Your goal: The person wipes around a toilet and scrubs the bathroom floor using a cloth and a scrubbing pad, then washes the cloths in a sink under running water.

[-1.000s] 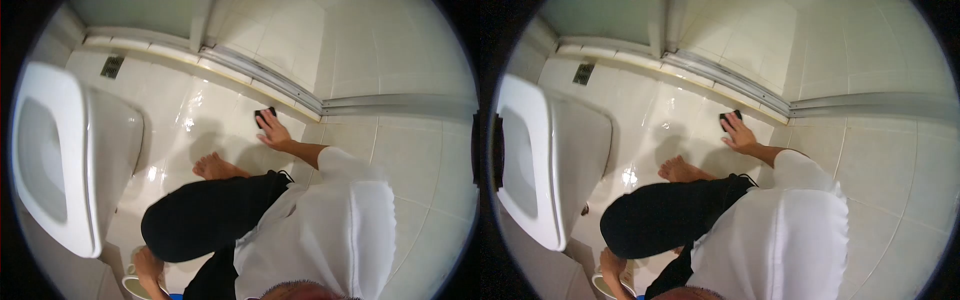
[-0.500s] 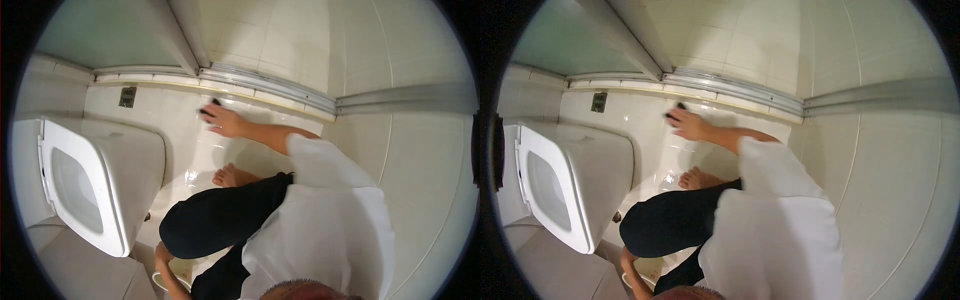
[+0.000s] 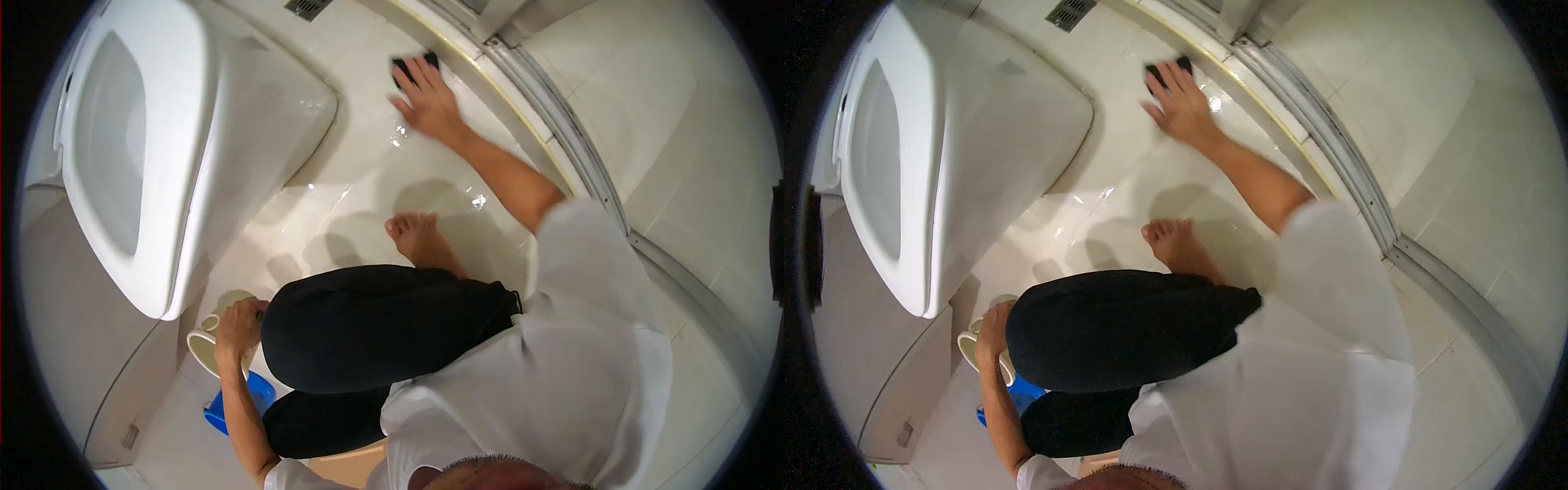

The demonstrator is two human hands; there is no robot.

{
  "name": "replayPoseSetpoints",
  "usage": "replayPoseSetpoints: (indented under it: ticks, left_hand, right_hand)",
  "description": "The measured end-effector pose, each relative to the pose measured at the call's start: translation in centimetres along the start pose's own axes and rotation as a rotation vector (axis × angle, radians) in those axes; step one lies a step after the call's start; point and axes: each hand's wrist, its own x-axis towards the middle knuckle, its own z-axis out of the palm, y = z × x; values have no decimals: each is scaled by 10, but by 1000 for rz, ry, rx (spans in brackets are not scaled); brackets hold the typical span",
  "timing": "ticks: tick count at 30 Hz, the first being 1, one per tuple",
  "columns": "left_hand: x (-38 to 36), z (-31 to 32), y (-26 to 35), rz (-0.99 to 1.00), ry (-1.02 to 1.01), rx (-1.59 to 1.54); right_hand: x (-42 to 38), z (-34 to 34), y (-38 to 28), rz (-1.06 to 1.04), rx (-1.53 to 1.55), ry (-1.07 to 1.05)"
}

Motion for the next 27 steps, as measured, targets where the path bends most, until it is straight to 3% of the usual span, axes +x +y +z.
replayPoseSetpoints:
  ticks: [3, 6, 7, 8, 10, 11, 14, 15, 17, 20, 23, 27]
  left_hand:
    - [-7, 9, -11, -47, 1, 18]
    - [-14, 12, -22, -103, -10, 6]
    - [-18, 12, -18, -113, -27, -18]
    - [-24, 8, -15, -88, -46, -70]
    - [-26, 12, -22, -116, -91, -86]
    - [-23, 15, -26, -141, -132, -76]
    - [-14, 22, -34, -164, -183, -59]
    - [-10, 22, -35, -156, -179, -17]
    - [-3, 12, -26, -121, -177, -6]
    - [8, 1, -12, -37, -118, -12]
    - [0, -6, 0, -10, -55, -26]
    - [-7, 9, -19, -18, 60, -70]
  right_hand:
    - [111, 75, 5, -53, -63, -23]
    - [134, 71, -14, 47, -74, -259]
    - [116, 52, -18, 27, -63, -347]
    - [75, 66, 0, -171, 24, -80]
    - [-25, 9, -26, -218, 124, -138]
    - [-73, -25, -39, -136, 131, -432]
    - [-160, -111, -85, 44, 140, -805]
    - [-157, -100, -83, 50, 151, -808]
    - [-135, -55, -72, -29, 73, -528]
    - [-5, 21, -36, -27, 17, -68]
    - [98, 39, 11, 43, 98, -185]
    - [22, -11, 7, 27, -1, -218]
